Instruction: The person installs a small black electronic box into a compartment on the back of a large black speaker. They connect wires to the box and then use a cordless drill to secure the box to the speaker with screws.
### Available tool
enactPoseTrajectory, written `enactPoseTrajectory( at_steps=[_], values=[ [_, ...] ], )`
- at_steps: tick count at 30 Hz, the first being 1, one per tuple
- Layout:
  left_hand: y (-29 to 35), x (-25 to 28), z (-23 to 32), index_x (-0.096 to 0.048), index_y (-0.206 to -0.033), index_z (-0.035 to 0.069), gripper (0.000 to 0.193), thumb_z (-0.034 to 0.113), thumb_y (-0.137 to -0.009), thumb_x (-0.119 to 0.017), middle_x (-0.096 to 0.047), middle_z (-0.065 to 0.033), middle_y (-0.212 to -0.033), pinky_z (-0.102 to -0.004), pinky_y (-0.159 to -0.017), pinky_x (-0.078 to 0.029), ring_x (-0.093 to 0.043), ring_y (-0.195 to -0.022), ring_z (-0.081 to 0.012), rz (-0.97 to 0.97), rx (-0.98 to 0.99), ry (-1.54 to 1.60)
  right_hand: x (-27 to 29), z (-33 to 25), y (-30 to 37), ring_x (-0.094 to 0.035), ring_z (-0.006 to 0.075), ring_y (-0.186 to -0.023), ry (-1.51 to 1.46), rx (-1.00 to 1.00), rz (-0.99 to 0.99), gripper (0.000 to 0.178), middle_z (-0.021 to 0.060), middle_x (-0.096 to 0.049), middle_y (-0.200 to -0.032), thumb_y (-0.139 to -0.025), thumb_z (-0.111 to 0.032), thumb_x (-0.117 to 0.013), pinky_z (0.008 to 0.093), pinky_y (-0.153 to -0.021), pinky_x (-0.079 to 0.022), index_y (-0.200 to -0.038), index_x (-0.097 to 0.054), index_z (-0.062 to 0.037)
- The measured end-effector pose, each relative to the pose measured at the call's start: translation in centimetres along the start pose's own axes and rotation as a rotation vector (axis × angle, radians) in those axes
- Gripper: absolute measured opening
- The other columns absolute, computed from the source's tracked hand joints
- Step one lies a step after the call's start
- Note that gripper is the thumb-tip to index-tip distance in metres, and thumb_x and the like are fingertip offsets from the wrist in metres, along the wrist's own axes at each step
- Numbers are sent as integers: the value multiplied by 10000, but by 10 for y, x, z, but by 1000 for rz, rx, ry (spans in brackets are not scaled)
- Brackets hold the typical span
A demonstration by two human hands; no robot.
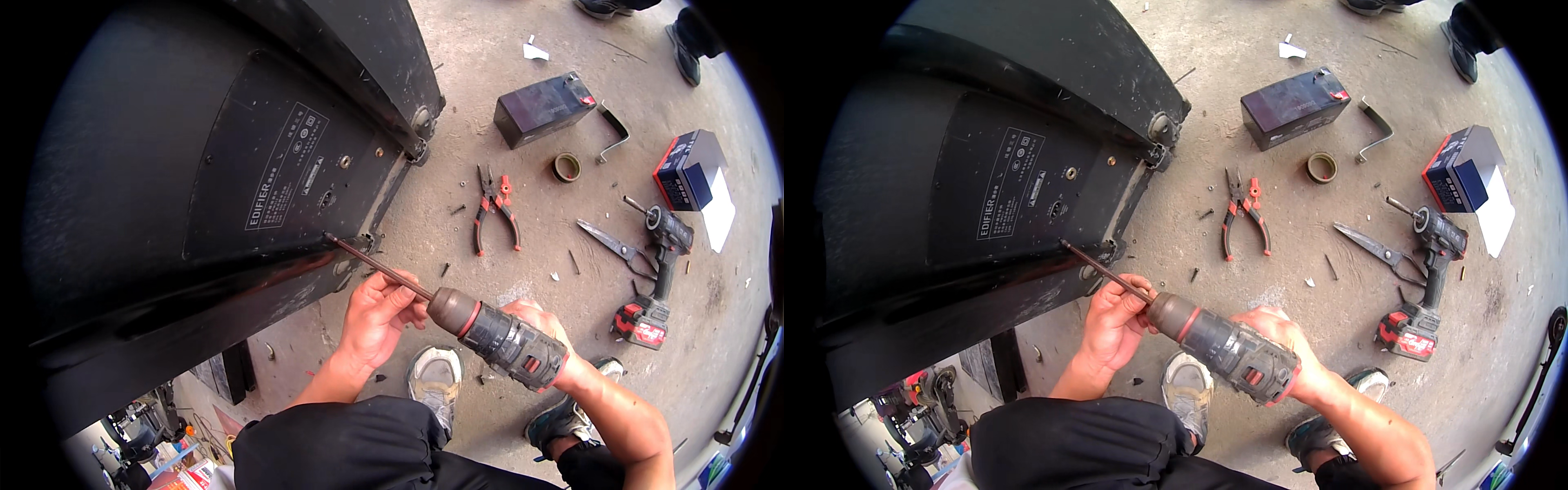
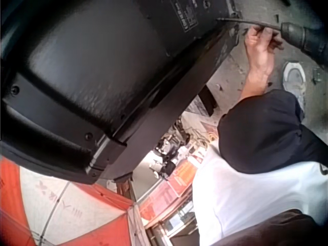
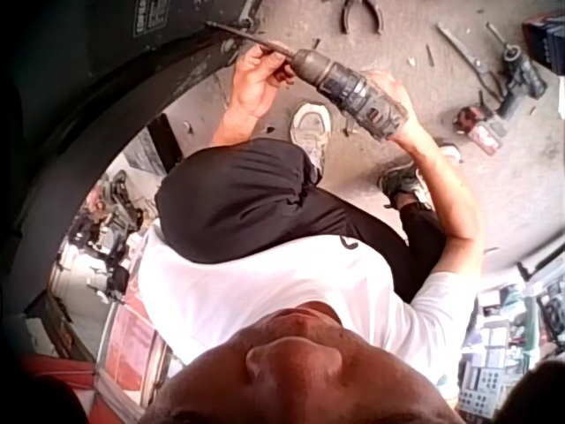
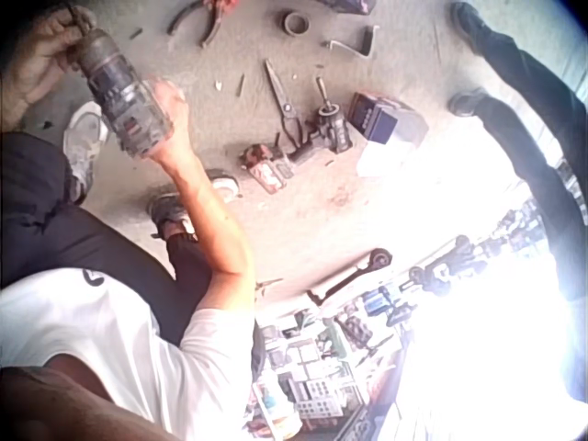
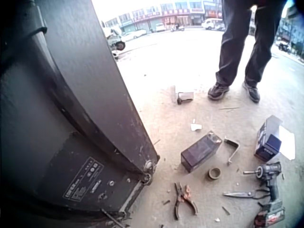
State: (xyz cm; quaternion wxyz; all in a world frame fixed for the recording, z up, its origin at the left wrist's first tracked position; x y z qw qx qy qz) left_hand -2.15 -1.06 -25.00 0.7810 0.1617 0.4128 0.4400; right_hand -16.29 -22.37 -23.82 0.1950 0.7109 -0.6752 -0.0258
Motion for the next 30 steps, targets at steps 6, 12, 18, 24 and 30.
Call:
enactPoseTrajectory(
  at_steps=[6, 12, 18, 24, 30],
  values=[
    [1, 4, -1, -624, -1084, 36, 164, 102, -937, -655, -690, -71, -893, -304, -631, -554, -680, -759, -151, -22, 13, 3, -2, 4, -2, -621, 328, -844, 61, 64, 49, 271, 99, -639, -794, -636, -226, -744, 373, -817, -476, -842, -641, -83],
    [0, 5, -1, -625, -1089, 33, 171, 101, -935, -657, -690, -73, -903, -303, -634, -555, -680, -762, -154, -17, 8, 29, -5, 15, -1, -628, 314, -874, 93, 79, 24, 361, 80, -655, -854, -642, -265, -755, 391, -849, -455, -942, -659, -89],
    [-3, 7, -3, -614, -1123, 34, 192, 113, -949, -633, -695, -98, -952, -302, -640, -558, -684, -760, -161, -16, 3, 32, -3, 27, 1, -623, 292, -904, 53, 259, 110, 408, 90, -671, -916, -627, -193, -762, 391, -873, -456, -1003, -685, -53],
    [-11, 9, 16, -608, -1105, 65, 155, 142, -970, -601, -683, -107, -1021, -284, -640, -545, -671, -748, -150, -44, -29, 194, 16, 12, 3, -619, 297, -927, 148, 349, 167, 500, 92, -672, -983, -669, -231, -734, 428, -929, -414, -1129, -666, -47],
    [-21, 4, 17, -605, -1091, 58, 125, 122, -999, -551, -641, -74, -1123, -235, -611, -505, -610, -790, -117, -133, -10, 512, 53, 26, 37, -647, 285, -889, 0, 199, 57, 499, 99, -706, -951, -631, -261, -789, 390, -880, -459, -1067, -698, -35]
  ],
)
Point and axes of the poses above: each hand's wrist, its own y-axis away from the middle knuckle, its own x-axis out of the back of the hand, z = x × y, the point moved 1 cm from there along -y, towards the middle knuckle
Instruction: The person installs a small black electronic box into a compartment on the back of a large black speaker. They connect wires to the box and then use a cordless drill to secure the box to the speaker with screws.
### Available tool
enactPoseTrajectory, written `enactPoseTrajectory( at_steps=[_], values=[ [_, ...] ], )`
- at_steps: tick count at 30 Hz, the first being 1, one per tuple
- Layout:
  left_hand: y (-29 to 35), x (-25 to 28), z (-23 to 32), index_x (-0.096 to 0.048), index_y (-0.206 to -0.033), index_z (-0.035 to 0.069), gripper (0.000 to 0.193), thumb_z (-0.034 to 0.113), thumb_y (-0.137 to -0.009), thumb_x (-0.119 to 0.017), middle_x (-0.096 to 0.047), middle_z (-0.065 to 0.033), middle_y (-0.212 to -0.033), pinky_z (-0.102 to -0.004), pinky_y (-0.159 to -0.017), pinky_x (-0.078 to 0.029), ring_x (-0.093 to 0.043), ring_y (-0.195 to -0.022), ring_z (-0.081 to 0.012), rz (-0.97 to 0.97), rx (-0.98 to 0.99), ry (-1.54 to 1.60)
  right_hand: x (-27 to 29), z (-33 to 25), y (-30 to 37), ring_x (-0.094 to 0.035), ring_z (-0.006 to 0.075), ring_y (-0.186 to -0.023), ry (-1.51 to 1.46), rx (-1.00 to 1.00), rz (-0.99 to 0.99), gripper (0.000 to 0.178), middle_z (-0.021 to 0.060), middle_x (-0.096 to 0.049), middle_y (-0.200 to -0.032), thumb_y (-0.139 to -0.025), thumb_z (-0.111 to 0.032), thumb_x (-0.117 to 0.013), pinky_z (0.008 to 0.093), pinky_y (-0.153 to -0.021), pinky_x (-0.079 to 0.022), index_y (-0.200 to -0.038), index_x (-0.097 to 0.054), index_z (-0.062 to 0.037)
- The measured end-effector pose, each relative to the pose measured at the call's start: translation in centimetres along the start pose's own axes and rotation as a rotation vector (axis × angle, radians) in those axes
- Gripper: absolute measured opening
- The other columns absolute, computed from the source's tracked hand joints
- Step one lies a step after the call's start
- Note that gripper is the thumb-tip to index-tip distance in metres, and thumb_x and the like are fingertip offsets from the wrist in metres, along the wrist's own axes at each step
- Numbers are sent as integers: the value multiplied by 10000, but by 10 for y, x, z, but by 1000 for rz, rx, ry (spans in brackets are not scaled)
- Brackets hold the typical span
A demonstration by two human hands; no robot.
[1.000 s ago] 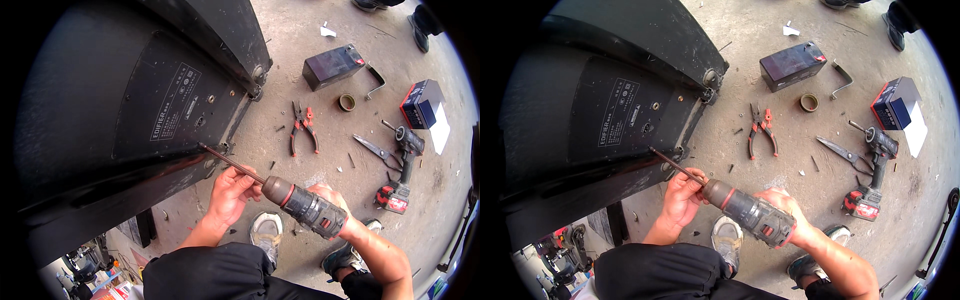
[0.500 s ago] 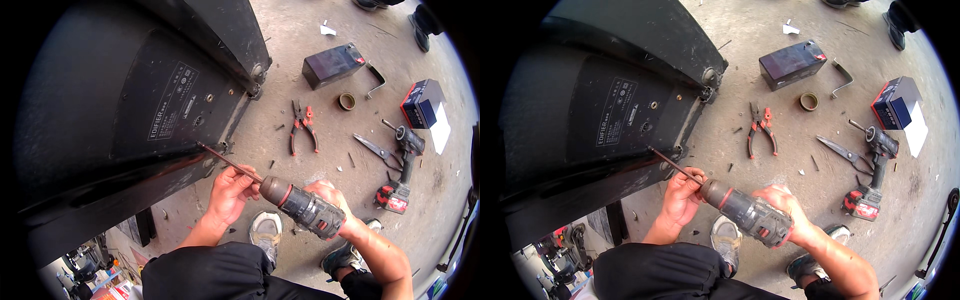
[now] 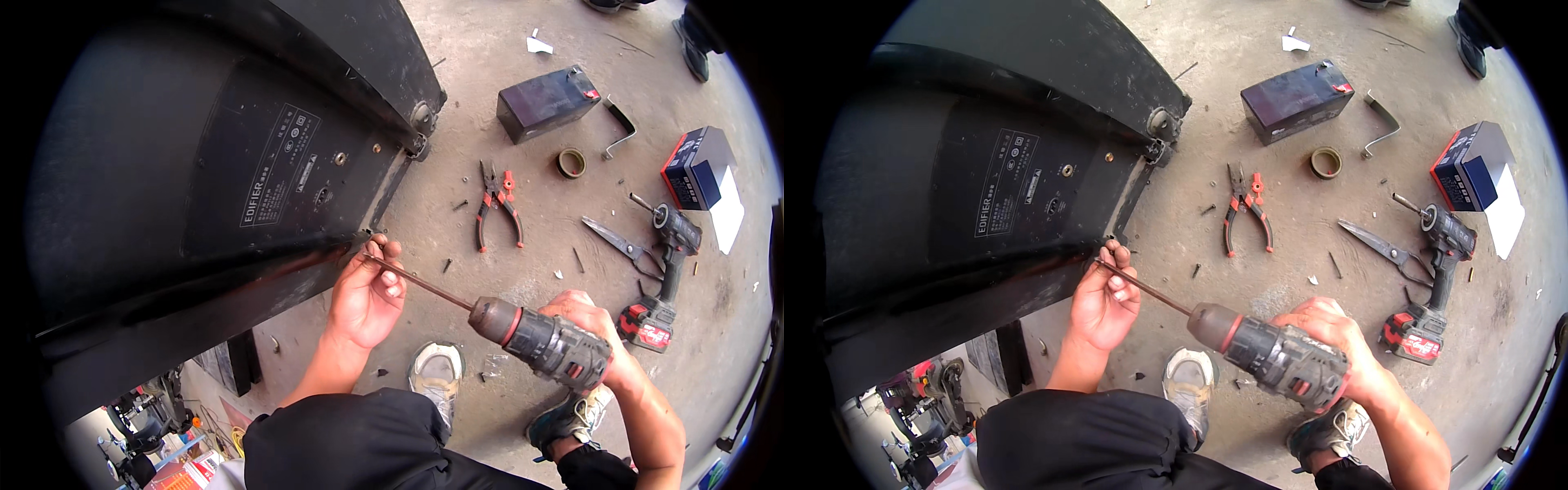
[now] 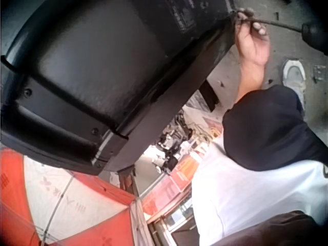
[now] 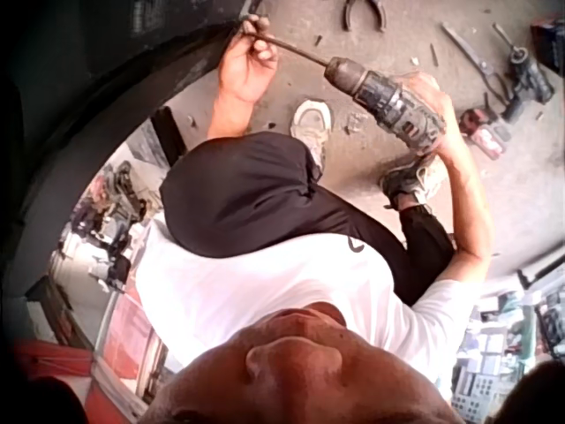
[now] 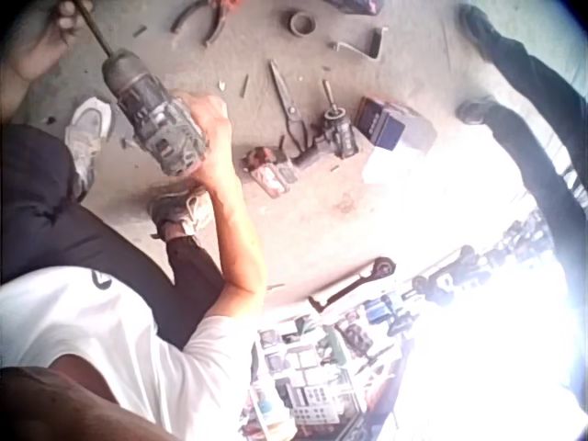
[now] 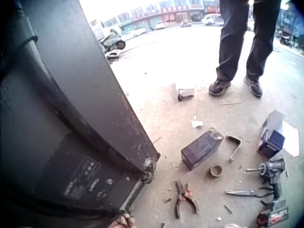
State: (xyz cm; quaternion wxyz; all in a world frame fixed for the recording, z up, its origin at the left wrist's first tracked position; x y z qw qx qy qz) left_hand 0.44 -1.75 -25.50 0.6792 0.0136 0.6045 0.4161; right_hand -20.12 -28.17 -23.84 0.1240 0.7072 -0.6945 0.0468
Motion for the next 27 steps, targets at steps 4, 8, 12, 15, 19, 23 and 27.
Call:
enactPoseTrajectory(
  at_steps=[4, 8, 12, 15, 19, 23, 27],
  values=[
    [0, -7, -1, -596, -1083, 76, 138, 172, -1021, -518, -653, -88, -1091, -254, -724, -552, -634, -815, -125, 99, -64, -63, 9, -1, 14, -653, 251, -922, -62, -201, 34, 455, 95, -721, -989, -595, -111, -823, 366, -900, -483, -1028, -710, -31],
    [-4, -9, -3, -601, -1079, 76, 129, 159, -1018, -523, -650, -93, -1087, -256, -731, -556, -638, -821, -130, 116, -29, -104, 10, -3, 15, -649, 252, -929, -51, -242, 30, 433, 86, -722, -991, -619, -98, -806, 361, -905, -482, -1036, -710, -34],
    [-3, -13, -2, -616, -1072, 62, 152, 166, -1022, -516, -656, -76, -1082, -242, -699, -571, -652, -827, -120, 101, -80, -151, 9, -3, 13, -644, 254, -927, -59, -241, 14, 442, 81, -721, -1001, -624, -104, -801, 358, -909, -481, -1053, -711, -44],
    [-2, -14, -6, -617, -1061, 62, 144, 154, -1024, -512, -657, -76, -1073, -229, -695, -572, -647, -814, -110, 125, -112, -212, 16, -2, 14, -642, 254, -927, -31, -225, 6, 461, 87, -719, -1011, -615, -111, -802, 359, -912, -479, -1062, -710, -45],
    [1, -14, -6, -597, -1069, 71, 118, 141, -1023, -515, -656, -100, -1068, -240, -721, -560, -646, -814, -119, 118, -145, -332, 16, -7, 17, -638, 265, -912, -51, -337, 34, 464, 82, -711, -972, -597, -108, -810, 361, -882, -496, -1046, -705, -53],
    [4, -14, -2, -578, -1078, 62, 120, 152, -1021, -522, -662, -129, -1074, -274, -738, -567, -671, -816, -153, 112, -210, -383, 11, -6, 23, -624, 138, -855, -394, -604, -35, 325, 31, -670, -964, -724, -28, -771, 321, -795, -529, -1029, -657, -44],
    [5, -20, -2, -585, -1068, 72, 121, 170, -1016, -535, -663, -118, -1079, -277, -746, -565, -670, -840, -153, 54, -242, -361, 1, -17, 23, -640, 154, -875, -570, -560, 27, 406, 31, -671, -969, -745, -39, -790, 344, -815, -538, -1124, -644, -56]
  ],
)
Point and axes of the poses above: each hand's wrist, its own y-axis away from the middle knuckle, its own x-axis out of the back of the hand, z = x × y, the point moved 1 cm from there along -y, towards the middle knuckle
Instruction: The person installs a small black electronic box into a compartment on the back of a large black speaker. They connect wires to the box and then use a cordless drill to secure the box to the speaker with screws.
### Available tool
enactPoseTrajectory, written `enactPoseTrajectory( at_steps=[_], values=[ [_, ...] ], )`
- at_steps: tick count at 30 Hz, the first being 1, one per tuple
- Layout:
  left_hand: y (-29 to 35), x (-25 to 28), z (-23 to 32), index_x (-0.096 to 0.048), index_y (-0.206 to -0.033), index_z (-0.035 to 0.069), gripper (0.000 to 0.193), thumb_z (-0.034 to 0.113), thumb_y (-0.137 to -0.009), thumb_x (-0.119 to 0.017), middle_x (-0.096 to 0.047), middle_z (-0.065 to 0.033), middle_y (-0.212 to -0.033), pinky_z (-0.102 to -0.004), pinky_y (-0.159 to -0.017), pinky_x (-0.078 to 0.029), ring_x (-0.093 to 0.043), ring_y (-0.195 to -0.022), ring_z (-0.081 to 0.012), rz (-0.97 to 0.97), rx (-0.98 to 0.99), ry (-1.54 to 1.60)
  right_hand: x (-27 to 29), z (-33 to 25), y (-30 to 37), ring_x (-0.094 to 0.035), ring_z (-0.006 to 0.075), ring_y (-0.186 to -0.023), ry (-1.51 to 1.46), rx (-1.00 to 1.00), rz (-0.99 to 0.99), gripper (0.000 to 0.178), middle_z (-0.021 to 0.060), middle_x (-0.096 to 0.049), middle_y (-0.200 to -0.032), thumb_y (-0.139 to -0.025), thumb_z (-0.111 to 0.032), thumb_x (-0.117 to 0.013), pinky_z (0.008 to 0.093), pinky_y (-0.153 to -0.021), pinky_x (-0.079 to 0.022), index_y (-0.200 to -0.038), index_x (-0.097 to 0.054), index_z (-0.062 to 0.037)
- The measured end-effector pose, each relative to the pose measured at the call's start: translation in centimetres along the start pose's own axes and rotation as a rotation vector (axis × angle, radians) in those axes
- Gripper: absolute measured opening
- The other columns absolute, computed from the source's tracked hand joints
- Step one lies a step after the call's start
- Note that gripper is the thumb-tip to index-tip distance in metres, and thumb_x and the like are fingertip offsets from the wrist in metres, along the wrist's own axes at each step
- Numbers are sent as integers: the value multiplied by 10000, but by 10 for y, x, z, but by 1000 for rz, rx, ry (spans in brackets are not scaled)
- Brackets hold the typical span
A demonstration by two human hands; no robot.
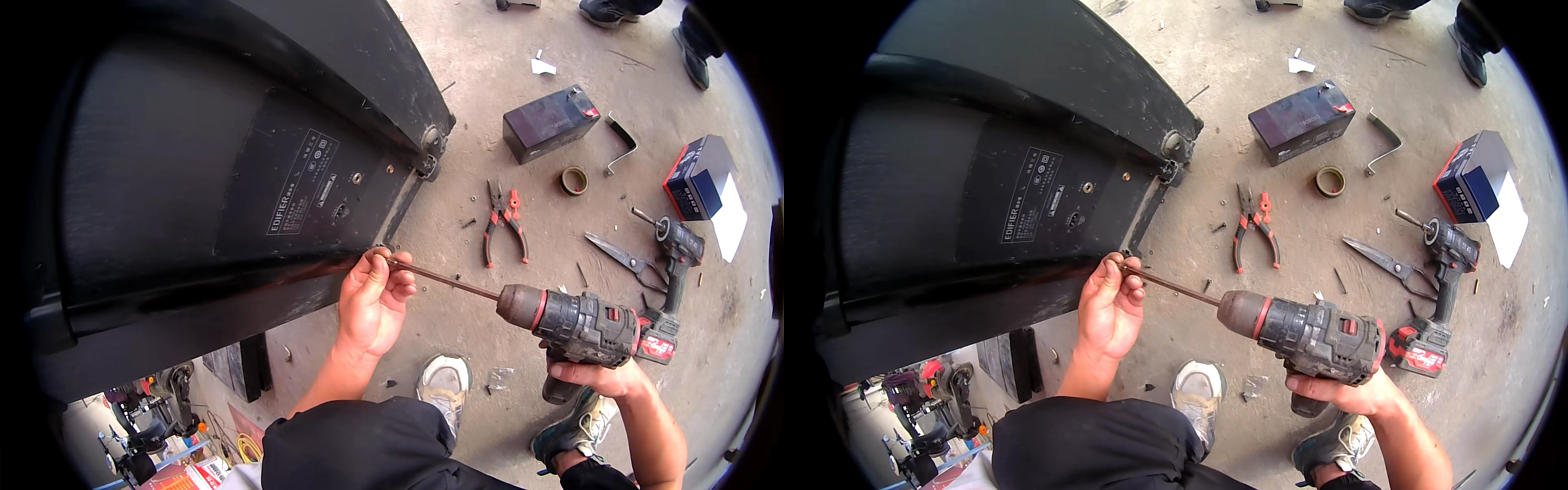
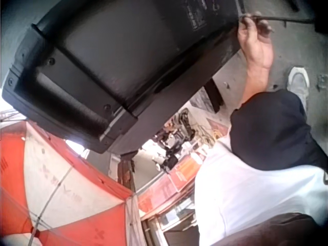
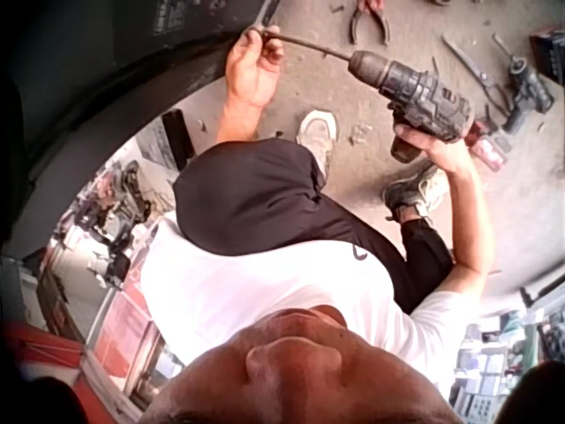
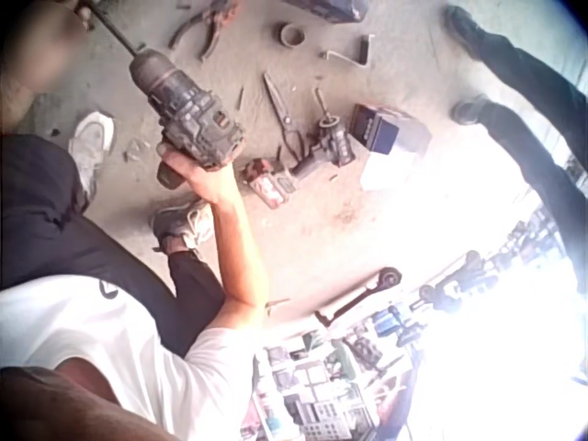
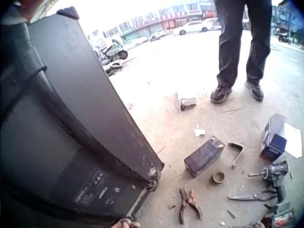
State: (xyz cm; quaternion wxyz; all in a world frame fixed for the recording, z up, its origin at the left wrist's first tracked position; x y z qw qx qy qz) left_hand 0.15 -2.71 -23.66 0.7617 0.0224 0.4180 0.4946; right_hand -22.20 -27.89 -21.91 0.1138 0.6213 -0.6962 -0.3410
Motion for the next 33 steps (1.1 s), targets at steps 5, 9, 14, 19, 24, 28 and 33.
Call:
enactPoseTrajectory(
  at_steps=[5, 9, 14, 19, 24, 28, 33],
  values=[
    [6, -7, 6, -648, -1122, 164, 160, 213, -983, -584, -679, -23, -1118, -257, -745, -545, -657, -885, -139, -143, 50, 359, -9, 0, -2, -641, 157, -893, -72, -39, -48, 415, 33, -670, -965, -754, -38, -789, 347, -841, -532, -1140, -638, -51],
    [3, -18, 20, -699, -1175, 258, 235, 272, -956, -615, -685, 36, -1173, -267, -752, -529, -619, -884, -139, -388, 100, 584, -32, -5, -4, -652, 147, -835, -62, 16, -99, 273, 22, -703, -904, -770, -129, -811, 316, -793, -525, -1004, -683, -70],
    [12, -39, 44, -693, -1198, 286, 257, 320, -960, -599, -680, 28, -1186, -273, -746, -526, -595, -872, -143, -573, 72, 545, -53, -25, -9, -662, 217, -848, 267, 109, -219, 279, 31, -701, -901, -812, -316, -760, 357, -782, -517, -993, -686, -117],
    [17, -52, 60, -681, -1205, 290, 272, 372, -968, -575, -673, 16, -1204, -278, -724, -543, -604, -854, -157, -624, 68, 494, -52, -34, -9, -642, 206, -1045, 531, 238, -458, 370, 20, -673, -1142, -850, -371, -702, 373, -915, -498, -1166, -653, -185],
    [19, -53, 64, -685, -1199, 276, 296, 411, -957, -581, -680, 6, -1180, -292, -689, -550, -615, -828, -161, -646, 68, 507, -68, -37, -6, -582, 206, -816, 579, 400, -322, 182, 6, -622, -882, -829, -239, -727, 347, -768, -470, -944, -637, -130],
    [20, -54, 65, -687, -1197, 256, 311, 421, -954, -583, -683, -2, -1164, -291, -677, -551, -622, -819, -165, -632, 79, 536, -73, -40, -9, -581, 218, -747, 515, 402, -313, 156, 4, -621, -802, -830, -220, -736, 352, -708, -474, -894, -639, -116],
    [18, -55, 65, -689, -1192, 241, 315, 422, -956, -587, -684, -13, -1155, -291, -666, -552, -628, -803, -171, -623, 92, 553, -77, -31, -7, -600, 233, -766, 498, 452, -268, 155, 14, -636, -818, -842, -229, -728, 365, -708, -480, -919, -645, -123]
  ],
)
Point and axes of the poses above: each hand's wrist, its own y-axis away from the middle knuckle, its own x-axis out of the back of the hand, z = x × y, the point moved 1 cm from there along -y, towards the middle knuckle
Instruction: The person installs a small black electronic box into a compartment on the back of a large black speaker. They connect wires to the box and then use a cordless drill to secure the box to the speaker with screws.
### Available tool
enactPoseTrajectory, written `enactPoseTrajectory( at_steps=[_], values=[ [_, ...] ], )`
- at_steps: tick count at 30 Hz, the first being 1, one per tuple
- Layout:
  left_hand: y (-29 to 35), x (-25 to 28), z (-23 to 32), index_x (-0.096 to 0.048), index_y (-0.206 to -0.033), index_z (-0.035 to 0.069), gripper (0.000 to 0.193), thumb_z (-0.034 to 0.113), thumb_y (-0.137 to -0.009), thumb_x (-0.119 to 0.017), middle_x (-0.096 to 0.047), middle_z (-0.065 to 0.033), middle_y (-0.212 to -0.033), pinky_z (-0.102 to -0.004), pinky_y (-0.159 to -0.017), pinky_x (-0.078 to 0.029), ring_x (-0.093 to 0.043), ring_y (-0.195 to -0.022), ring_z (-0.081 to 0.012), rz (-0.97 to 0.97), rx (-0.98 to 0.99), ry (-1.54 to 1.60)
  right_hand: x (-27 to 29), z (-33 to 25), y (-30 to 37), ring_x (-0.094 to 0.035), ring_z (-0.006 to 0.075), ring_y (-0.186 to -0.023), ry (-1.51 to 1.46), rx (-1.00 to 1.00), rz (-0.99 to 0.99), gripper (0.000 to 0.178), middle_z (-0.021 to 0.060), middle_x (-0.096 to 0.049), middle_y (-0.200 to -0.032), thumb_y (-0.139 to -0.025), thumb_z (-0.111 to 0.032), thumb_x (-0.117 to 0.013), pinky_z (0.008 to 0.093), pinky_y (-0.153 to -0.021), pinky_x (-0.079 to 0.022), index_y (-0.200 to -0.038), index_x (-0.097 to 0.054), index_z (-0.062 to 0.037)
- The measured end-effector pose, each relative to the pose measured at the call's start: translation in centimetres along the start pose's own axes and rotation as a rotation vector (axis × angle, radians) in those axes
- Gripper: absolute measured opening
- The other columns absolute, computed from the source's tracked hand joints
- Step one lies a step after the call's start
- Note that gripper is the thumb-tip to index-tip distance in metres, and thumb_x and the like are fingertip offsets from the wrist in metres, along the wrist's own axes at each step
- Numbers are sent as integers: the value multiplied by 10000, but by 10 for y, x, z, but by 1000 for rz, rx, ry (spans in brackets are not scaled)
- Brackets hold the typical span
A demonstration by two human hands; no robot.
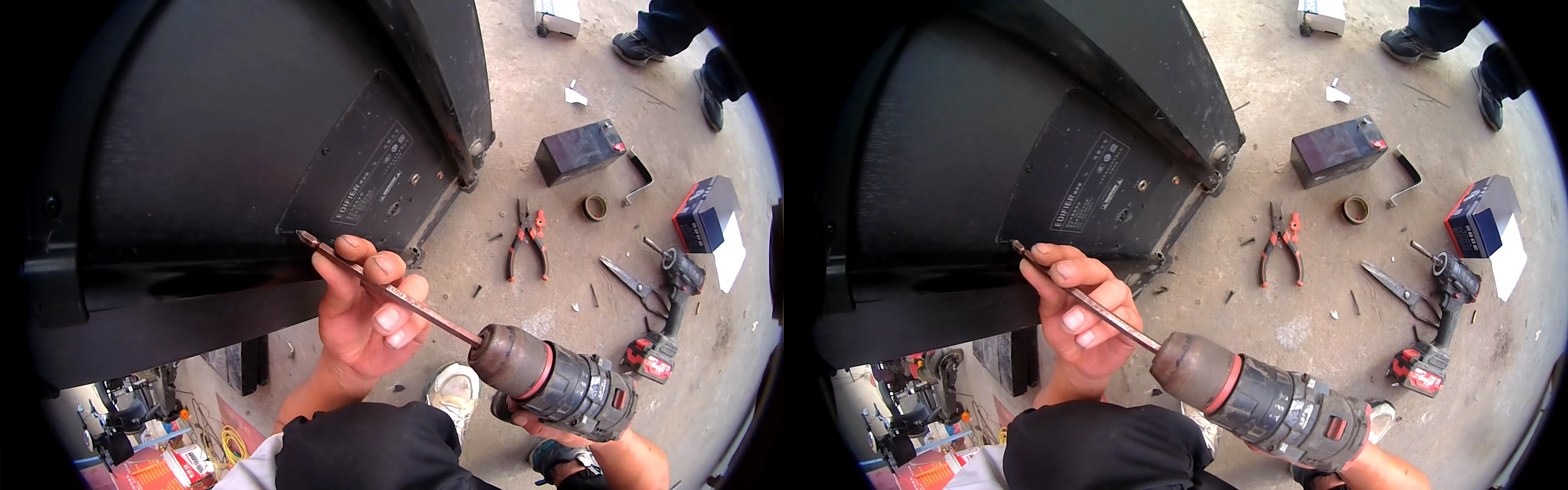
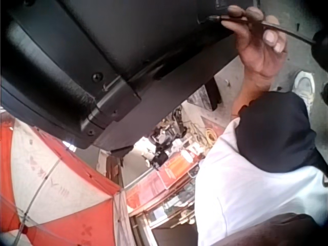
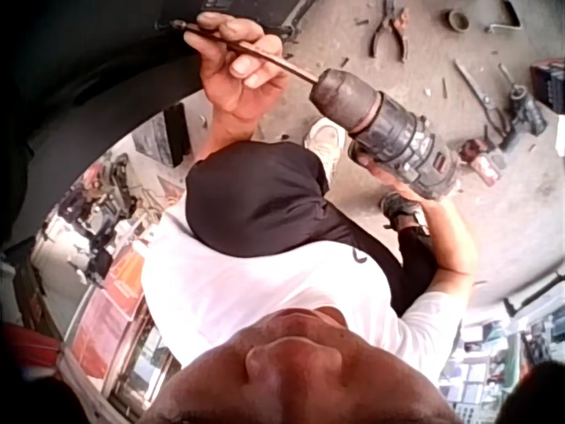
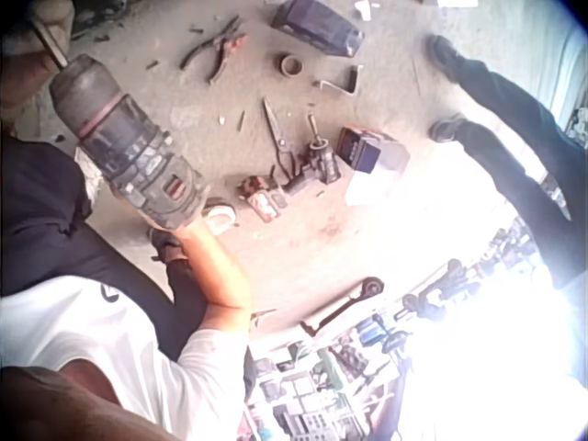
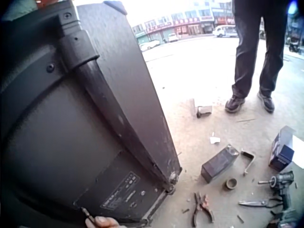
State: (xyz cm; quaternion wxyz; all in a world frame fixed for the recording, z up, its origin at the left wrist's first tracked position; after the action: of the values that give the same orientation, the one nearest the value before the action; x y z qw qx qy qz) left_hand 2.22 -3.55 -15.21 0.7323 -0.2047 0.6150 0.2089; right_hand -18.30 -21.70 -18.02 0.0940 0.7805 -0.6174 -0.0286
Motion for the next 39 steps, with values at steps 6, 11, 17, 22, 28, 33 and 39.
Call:
enactPoseTrajectory(
  at_steps=[6, 11, 17, 22, 28, 33, 39],
  values=[
    [0, 0, 1, -693, -1190, 219, 317, 406, -950, -605, -683, -37, -1160, -299, -679, -562, -644, -821, -181, -28, 9, 55, 2, 5, 7, -618, 238, -815, 110, -72, -51, 156, 8, -659, -865, -843, -239, -730, 380, -746, -487, -934, -658, -135],
    [-1, 1, 1, -693, -1192, 200, 323, 391, -940, -625, -682, -59, -1164, -299, -680, -565, -654, -830, -188, -65, 13, 102, -4, 27, 28, -625, 229, -840, -153, -207, 40, 162, -2, -670, -879, -834, -241, -740, 392, -772, -491, -926, -666, -132],
    [3, 1, 3, -547, -1373, 204, 483, 377, -930, -633, -668, -64, -1197, -294, -672, -567, -652, -844, -182, -1, 18, 29, 15, -6, -4, -627, 225, -802, -6, -23, -99, 183, 4, -667, -855, -813, -211, -761, 378, -743, -499, -931, -662, -113],
    [-7, 1, -8, -411, -1481, 220, 532, 358, -983, -539, -609, -49, -1328, -300, -712, -571, -655, -900, -184, 39, -55, 61, 23, -11, 16, -606, 186, -729, -180, -156, 106, 190, 20, -650, -822, -794, -134, -766, 329, -684, -498, -931, -648, -78],
    [-10, 9, -10, -560, -1319, 141, 323, 263, -1036, -462, -644, -52, -1282, -309, -730, -572, -686, -908, -204, 161, -69, 55, 41, -9, 34, -651, 242, -962, -54, -301, 80, 359, 57, -688, -1027, -806, -278, -755, 380, -850, -523, -1119, -659, -131],
    [-9, 21, -12, -569, -1216, 95, 234, 206, -1033, -475, -625, -111, -1256, -320, -744, -587, -692, -904, -191, 186, -68, 71, 43, 17, 45, -587, 143, -726, -291, -235, 114, 232, 11, -635, -805, -754, -98, -767, 304, -683, -488, -936, -628, -60],
    [-12, 24, -15, -599, -1170, 87, 184, 99, -1006, -517, -629, -118, -1226, -305, -761, -602, -686, -946, -184, 225, -54, 30, 47, 2, 50, -649, 219, -842, -20, -403, 118, 323, 39, -679, -921, -757, -238, -765, 357, -764, -515, -1036, -660, -115]
  ],
)
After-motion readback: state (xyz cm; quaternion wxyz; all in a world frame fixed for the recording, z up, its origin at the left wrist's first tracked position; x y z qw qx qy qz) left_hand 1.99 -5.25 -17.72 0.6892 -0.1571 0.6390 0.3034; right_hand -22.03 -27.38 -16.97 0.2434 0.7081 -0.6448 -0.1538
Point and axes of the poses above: each hand's wrist, its own y-axis away from the middle knuckle, its own x-axis out of the back of the hand, z = x × y, the point moved 1 cm from there along -y, towards the middle knuckle
